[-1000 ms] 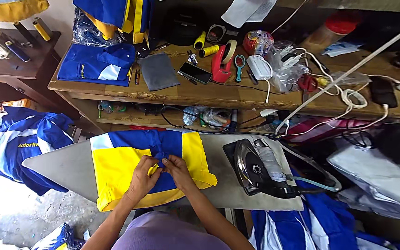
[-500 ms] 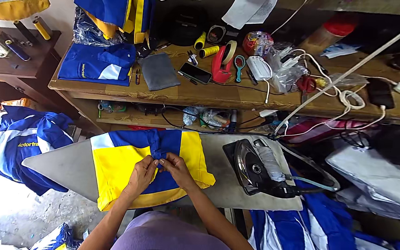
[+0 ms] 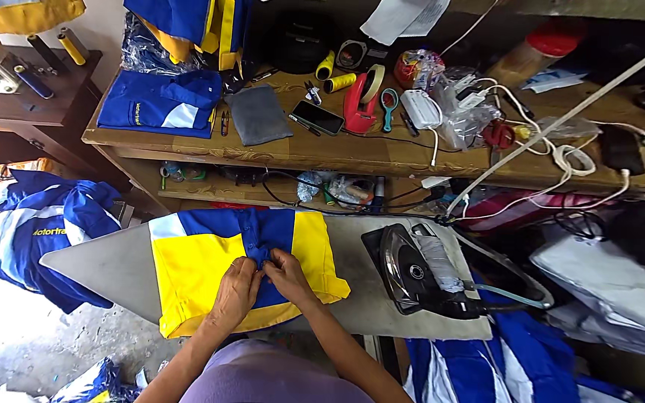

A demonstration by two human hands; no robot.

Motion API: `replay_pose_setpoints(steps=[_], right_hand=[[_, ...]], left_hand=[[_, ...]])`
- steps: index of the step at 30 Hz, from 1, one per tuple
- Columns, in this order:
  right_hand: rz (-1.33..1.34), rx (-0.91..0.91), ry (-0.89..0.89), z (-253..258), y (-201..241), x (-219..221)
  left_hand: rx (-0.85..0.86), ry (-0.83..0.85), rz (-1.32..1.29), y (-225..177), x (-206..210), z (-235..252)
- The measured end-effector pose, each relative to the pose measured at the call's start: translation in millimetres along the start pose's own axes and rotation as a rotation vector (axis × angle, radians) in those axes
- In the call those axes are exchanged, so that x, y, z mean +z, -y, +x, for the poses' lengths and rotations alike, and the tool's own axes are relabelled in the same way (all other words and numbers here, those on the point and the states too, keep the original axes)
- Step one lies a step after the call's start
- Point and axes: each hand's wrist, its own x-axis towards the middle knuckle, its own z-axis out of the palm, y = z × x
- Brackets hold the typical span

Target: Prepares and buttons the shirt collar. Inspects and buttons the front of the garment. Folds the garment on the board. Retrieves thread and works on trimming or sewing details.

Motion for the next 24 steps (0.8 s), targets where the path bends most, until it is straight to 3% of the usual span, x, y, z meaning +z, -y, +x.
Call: replay_pose_setpoints(steps=[2, 8, 12, 16, 20, 24], right_hand=[[0.138, -0.041, -0.018, -1, 0, 3], [0.576, -0.153, 0.113, -3, -8, 4], [0.730, -0.144, 0.217, -2, -8, 4], [0.504, -0.248, 0.207, 1, -7, 5], [0.401, -0.277, 0.180, -2, 1, 8], [0.362, -0.308, 0.221, -3, -1, 5]], left_hand=[[-0.007, -0.021, -0.030, -3, 0, 1], [-0.232, 0.125, -0.577, 7, -12, 5], [-0.167, 0.225, -0.895, 31, -13, 8], [-0.213, 0.352, -0.833, 31, -24, 15], [-0.229, 0.232, -0.737, 16, -23, 16], [-0.416, 0.323, -1.162, 26, -19, 14]])
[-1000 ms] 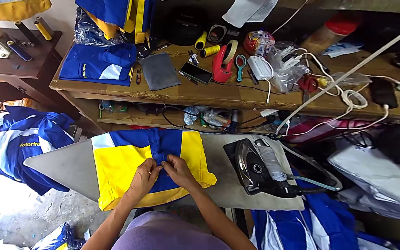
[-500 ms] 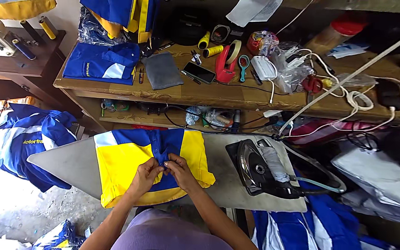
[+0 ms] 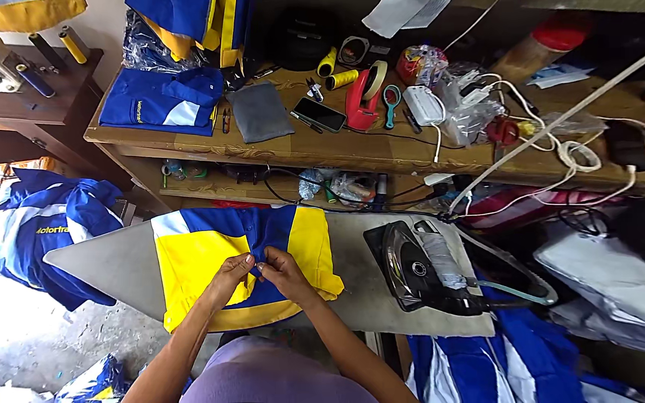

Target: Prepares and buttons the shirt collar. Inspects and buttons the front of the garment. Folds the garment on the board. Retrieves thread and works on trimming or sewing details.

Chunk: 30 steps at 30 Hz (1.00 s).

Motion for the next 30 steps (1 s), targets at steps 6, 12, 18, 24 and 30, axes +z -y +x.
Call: replay_pose_setpoints(steps=[6, 12, 18, 24, 30], right_hand=[[-0.039, 0.081, -0.084, 1, -3, 1], [0.066, 0.225, -0.094, -9, -14, -5], [-0.255, 0.237, -0.225, -41, 12, -63], [-0.814, 0.558, -0.488, -17, 5, -170], [-0.964, 0.540, -0.223, -1, -35, -141]], left_hand=[[-0.007, -0.003, 0.149, -3, 4, 0], [0.029, 0.093, 0.702, -1, 2, -9], [0.121, -0.147, 1.256, 9, -22, -33], [-0.241, -0.817, 1.455, 24, -75, -64], [-0.518, -0.729, 1.221, 18, -84, -72]])
